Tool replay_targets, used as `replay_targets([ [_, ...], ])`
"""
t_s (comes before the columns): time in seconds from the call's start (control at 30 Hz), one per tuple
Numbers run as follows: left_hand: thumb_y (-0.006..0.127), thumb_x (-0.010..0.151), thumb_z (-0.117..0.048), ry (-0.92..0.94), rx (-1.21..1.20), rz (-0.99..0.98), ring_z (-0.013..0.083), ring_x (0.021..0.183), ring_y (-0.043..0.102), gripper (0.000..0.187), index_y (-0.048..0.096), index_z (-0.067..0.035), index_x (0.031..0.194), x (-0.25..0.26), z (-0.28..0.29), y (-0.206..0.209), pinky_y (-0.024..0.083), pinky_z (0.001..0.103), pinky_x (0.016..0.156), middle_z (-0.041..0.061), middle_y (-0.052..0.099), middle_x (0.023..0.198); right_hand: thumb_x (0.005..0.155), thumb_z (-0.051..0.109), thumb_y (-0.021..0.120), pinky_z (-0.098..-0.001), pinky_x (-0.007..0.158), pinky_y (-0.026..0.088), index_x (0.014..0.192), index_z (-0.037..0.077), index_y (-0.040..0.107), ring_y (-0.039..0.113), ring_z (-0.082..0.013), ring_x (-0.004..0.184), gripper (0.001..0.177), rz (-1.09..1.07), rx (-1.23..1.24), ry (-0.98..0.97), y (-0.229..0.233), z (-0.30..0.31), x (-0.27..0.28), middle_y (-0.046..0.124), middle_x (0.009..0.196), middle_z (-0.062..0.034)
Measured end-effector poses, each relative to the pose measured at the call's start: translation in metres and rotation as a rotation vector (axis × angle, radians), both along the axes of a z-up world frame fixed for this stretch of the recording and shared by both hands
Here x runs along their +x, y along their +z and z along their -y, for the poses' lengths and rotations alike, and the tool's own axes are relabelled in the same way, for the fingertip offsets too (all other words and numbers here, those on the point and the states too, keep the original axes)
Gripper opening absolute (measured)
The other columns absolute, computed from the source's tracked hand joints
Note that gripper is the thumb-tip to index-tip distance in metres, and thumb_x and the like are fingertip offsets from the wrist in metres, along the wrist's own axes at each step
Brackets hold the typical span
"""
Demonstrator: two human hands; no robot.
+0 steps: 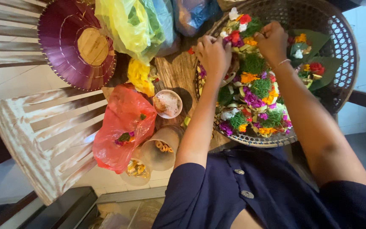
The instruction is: The person assembles small floral offerings by placing flowers, leaves, and small food items into banana-leaf cones, and then secures a red bag of additional supplies from a refrigerator.
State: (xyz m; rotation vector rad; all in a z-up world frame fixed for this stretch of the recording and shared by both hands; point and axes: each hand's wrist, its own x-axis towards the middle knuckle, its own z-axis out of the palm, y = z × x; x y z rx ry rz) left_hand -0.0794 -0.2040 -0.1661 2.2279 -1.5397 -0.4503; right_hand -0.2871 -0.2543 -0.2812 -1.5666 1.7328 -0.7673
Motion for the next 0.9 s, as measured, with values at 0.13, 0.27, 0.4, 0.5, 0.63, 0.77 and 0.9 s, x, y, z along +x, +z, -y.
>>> replay_targets([
  [0.13, 0.074, 0.086, -0.046, 0.050, 0.026, -0.005, 0.0327, 0.119, 0.053, 0.038, 0.075, -0.015, 0.108, -0.002, -0.002, 0.004, 0.045, 0.052, 0.095, 0.008, 0.058, 0.118, 0.098, 0.018, 0.087, -0.0443, 0.079, 0.055, 0.097, 0.005, 0.074, 0.068, -0.0279, 0.083, 0.018, -0.165, -0.147, 0.123, 0.004, 0.000, -0.005, 0.069, 0.090, -0.0116],
  [0.27, 0.067, 0.092, -0.049, -0.009, -0.097, -0.053, 0.0351, 0.116, 0.053, 0.054, 0.064, -0.015, 0.134, 0.016, -0.027, 0.046, 0.046, 0.055, 0.096, 0.012, 0.056, 0.123, 0.090, 0.007, 0.079, -0.0436, 0.084, 0.055, 0.114, -0.001, 0.064, 0.064, -0.0354, 0.098, 0.029, -0.314, -0.508, 0.142, 0.051, -0.014, -0.002, 0.057, 0.115, -0.0199],
  [0.4, 0.065, 0.094, -0.044, 0.037, -0.195, -0.145, 0.0378, 0.124, 0.052, 0.048, 0.063, -0.018, 0.135, 0.072, -0.105, 0.131, 0.045, 0.056, 0.096, 0.011, 0.054, 0.136, 0.099, 0.004, 0.072, -0.0380, 0.087, 0.054, 0.119, -0.001, 0.064, 0.064, -0.0290, 0.099, 0.023, 0.033, -0.373, 0.322, 0.156, -0.050, 0.062, 0.060, 0.115, -0.0163],
  [0.5, 0.064, 0.100, -0.034, 0.134, -0.286, -0.038, 0.0363, 0.139, 0.047, 0.039, 0.062, -0.021, 0.137, 0.141, -0.167, 0.178, 0.044, 0.054, 0.113, 0.008, 0.047, 0.153, 0.103, 0.006, 0.071, -0.0345, 0.084, 0.053, 0.116, 0.002, 0.067, 0.065, -0.0237, 0.093, 0.014, 0.276, -0.151, 0.526, 0.242, -0.101, 0.148, 0.065, 0.108, -0.0139],
  [0.63, 0.072, 0.088, -0.021, 0.283, -0.234, 0.182, 0.0471, 0.148, 0.033, 0.033, 0.067, -0.020, 0.121, 0.230, -0.236, 0.203, 0.033, 0.062, 0.122, 0.014, 0.036, 0.162, 0.094, 0.008, 0.070, -0.0366, 0.076, 0.054, 0.109, 0.007, 0.075, 0.071, -0.0261, 0.087, 0.015, 0.246, -0.096, 0.992, 0.301, -0.180, 0.282, 0.072, 0.097, -0.0141],
  [0.77, 0.080, 0.074, -0.015, 0.399, 0.228, 0.188, 0.0469, 0.147, 0.026, 0.024, 0.073, -0.023, 0.096, 0.295, -0.283, 0.183, 0.022, 0.070, 0.112, 0.014, 0.026, 0.162, 0.093, 0.009, 0.058, -0.0439, 0.081, 0.057, 0.107, 0.006, 0.074, 0.074, -0.0331, 0.090, 0.021, 0.123, 0.152, 1.277, 0.250, -0.232, 0.389, 0.075, 0.097, -0.0192],
  [0.9, 0.074, 0.067, 0.000, 0.487, 0.272, -0.153, 0.0416, 0.139, 0.046, 0.051, 0.063, -0.008, 0.116, 0.329, -0.323, 0.157, 0.049, 0.049, 0.105, 0.014, 0.022, 0.169, 0.090, 0.025, 0.059, -0.0491, 0.078, 0.059, 0.100, 0.009, 0.077, 0.076, -0.0311, 0.091, 0.026, -0.596, 0.017, 1.620, 0.151, -0.247, 0.446, 0.077, 0.097, -0.0155],
])
